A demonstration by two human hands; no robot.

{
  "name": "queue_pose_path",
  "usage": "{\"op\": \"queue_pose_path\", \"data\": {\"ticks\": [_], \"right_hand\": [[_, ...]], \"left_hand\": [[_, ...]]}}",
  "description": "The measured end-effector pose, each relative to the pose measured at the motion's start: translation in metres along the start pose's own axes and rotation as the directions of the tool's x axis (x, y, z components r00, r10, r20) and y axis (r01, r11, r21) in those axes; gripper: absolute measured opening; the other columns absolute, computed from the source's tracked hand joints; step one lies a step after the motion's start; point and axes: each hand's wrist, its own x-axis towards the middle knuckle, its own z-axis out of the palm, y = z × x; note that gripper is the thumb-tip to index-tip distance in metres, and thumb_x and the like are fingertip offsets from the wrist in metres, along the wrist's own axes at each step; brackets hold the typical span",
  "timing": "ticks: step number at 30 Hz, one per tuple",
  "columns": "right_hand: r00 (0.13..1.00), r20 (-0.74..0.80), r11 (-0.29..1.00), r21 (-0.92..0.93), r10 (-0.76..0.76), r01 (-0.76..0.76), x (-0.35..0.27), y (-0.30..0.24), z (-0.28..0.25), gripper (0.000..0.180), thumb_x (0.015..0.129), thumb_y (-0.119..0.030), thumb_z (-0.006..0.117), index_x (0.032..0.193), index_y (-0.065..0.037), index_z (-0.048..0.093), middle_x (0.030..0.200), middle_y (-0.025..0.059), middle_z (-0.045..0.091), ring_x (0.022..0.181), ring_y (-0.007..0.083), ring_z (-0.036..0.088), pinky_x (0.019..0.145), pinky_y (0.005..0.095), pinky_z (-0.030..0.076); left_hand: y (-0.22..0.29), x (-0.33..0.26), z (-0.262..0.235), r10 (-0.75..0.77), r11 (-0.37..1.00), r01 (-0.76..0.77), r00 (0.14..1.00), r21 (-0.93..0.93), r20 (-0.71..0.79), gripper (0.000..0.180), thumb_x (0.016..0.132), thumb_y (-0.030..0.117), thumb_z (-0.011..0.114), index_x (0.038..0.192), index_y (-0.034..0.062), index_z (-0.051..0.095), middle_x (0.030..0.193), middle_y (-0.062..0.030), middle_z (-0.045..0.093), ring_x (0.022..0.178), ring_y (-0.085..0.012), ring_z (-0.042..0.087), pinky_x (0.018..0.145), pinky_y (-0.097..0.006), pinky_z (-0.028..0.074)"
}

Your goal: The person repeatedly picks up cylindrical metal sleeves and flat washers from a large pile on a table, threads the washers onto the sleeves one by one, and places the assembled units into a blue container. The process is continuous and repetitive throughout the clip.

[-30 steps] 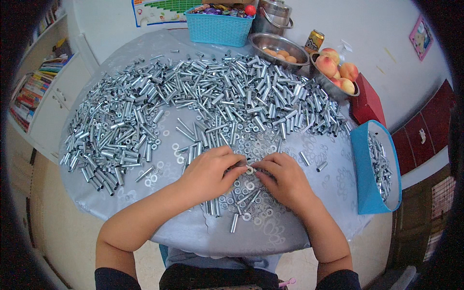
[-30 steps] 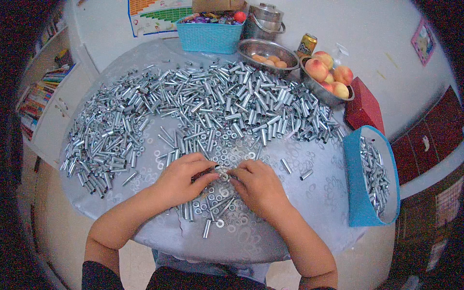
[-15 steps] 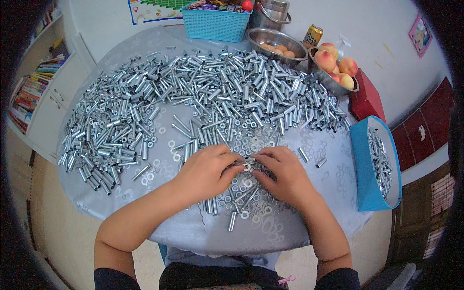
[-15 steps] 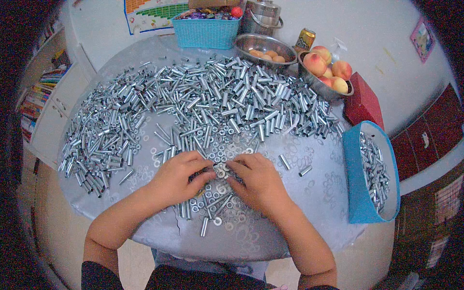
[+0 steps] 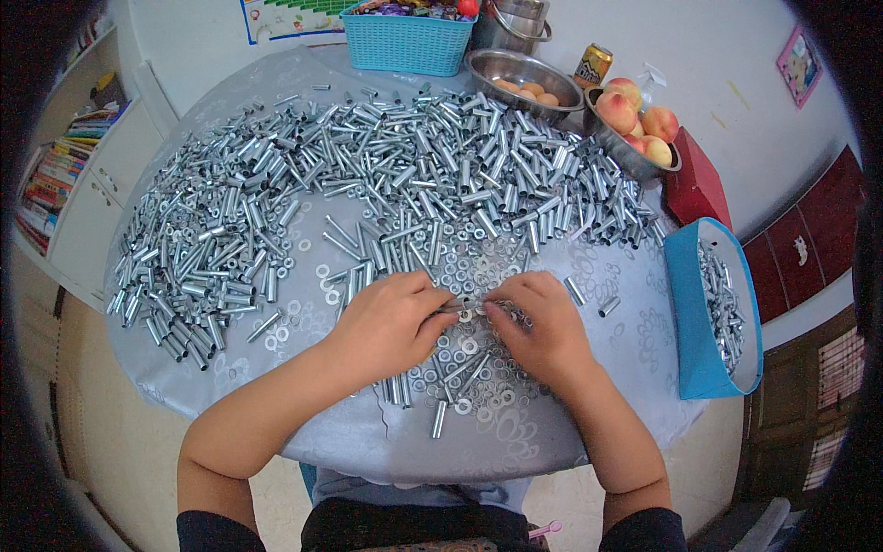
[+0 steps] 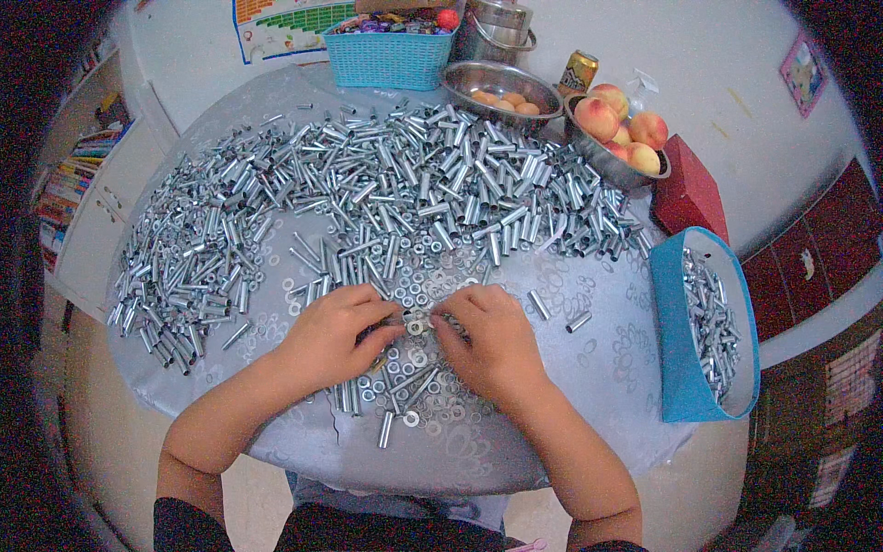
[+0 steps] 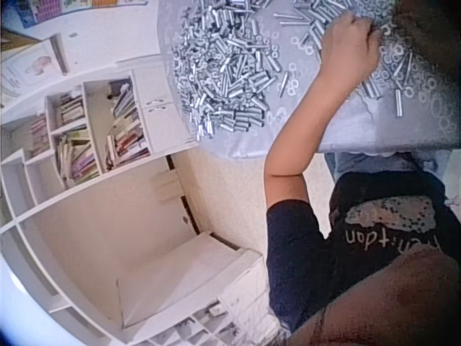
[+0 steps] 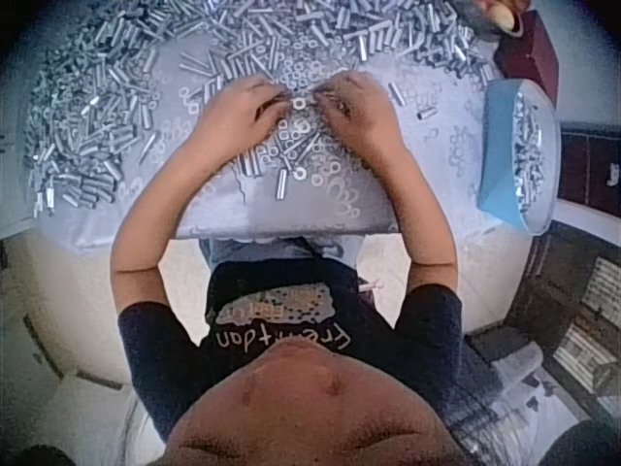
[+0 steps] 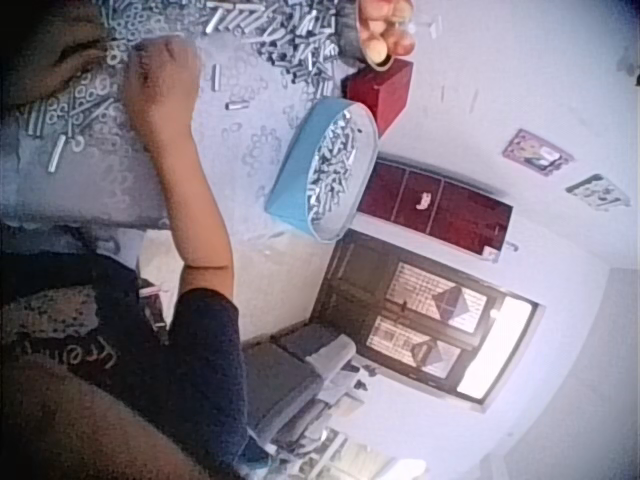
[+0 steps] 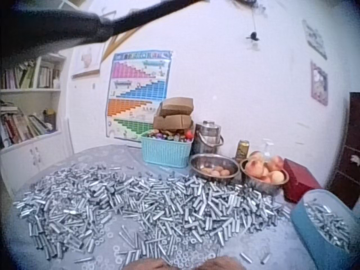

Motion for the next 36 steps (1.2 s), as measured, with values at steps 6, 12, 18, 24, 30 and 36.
{"op": "queue_pose_path", "data": {"ticks": [6,12,18,24,30,36], "right_hand": [[0.990,-0.059,0.969,0.220,0.132,-0.116,-0.0011,-0.0089,-0.0043,0.011,0.078,-0.003,0.070,0.088,-0.002,0.068,0.084,0.0107,0.068,0.077,0.0219,0.066,0.068,0.0308,0.050],[0.999,-0.042,0.981,0.193,0.018,-0.010,-0.0018,-0.0094,-0.0057,0.016,0.076,-0.002,0.071,0.091,-0.002,0.068,0.086,0.0120,0.068,0.078,0.0249,0.067,0.070,0.0324,0.051],[0.995,-0.052,0.990,0.111,-0.086,0.091,-0.0024,-0.0102,-0.0076,0.017,0.078,-0.008,0.069,0.094,-0.006,0.069,0.087,0.0108,0.068,0.079,0.0290,0.064,0.072,0.0375,0.051],[0.996,-0.045,0.989,0.118,-0.083,0.087,-0.0029,-0.0091,-0.0084,0.017,0.077,-0.010,0.071,0.093,-0.007,0.068,0.087,0.0102,0.068,0.080,0.0287,0.065,0.072,0.0373,0.051],[0.997,-0.009,0.985,0.158,-0.074,0.075,-0.0010,-0.0102,-0.0083,0.016,0.077,-0.013,0.072,0.092,-0.008,0.068,0.088,0.0093,0.068,0.080,0.0284,0.065,0.071,0.0376,0.051],[0.996,-0.018,0.983,0.156,-0.093,0.095,-0.0012,-0.0100,-0.0072,0.018,0.078,-0.013,0.072,0.095,-0.008,0.067,0.089,0.0090,0.068,0.080,0.0281,0.065,0.072,0.0383,0.050]], "left_hand": [[-0.0006,0.0003,-0.0004,0.009,1.000,-0.010,1.000,0.010,0.021,0.020,0.082,0.019,0.065,0.096,0.0040,0.067,0.082,-0.0125,0.058,0.077,-0.0312,0.060,0.067,-0.040,0.049],[-0.0024,-0.0003,-0.0002,0.020,1.000,-0.021,1.000,0.016,0.016,0.019,0.081,0.018,0.065,0.095,0.0043,0.067,0.081,-0.0128,0.058,0.076,-0.0316,0.059,0.067,-0.040,0.049],[-0.0032,-0.0003,0.0012,0.023,1.000,-0.023,1.000,0.002,0.006,0.019,0.080,0.016,0.065,0.095,0.0034,0.067,0.081,-0.0133,0.058,0.076,-0.0318,0.059,0.067,-0.041,0.049],[-0.0051,-0.0006,0.0031,0.049,0.999,-0.049,0.999,-0.007,0.002,0.021,0.079,0.013,0.065,0.096,0.0019,0.066,0.081,-0.0137,0.058,0.076,-0.0319,0.059,0.067,-0.041,0.048],[-0.0051,-0.0010,0.0036,0.103,0.995,-0.103,0.995,0.006,0.018,0.025,0.078,0.011,0.065,0.101,0.0012,0.065,0.083,-0.0138,0.057,0.078,-0.0314,0.058,0.069,-0.040,0.048],[-0.0027,-0.0004,0.0027,0.110,0.994,-0.110,0.994,-0.019,0.006,0.025,0.079,0.012,0.065,0.102,0.0017,0.065,0.084,-0.0138,0.057,0.079,-0.0315,0.058,0.069,-0.040,0.048]]}}
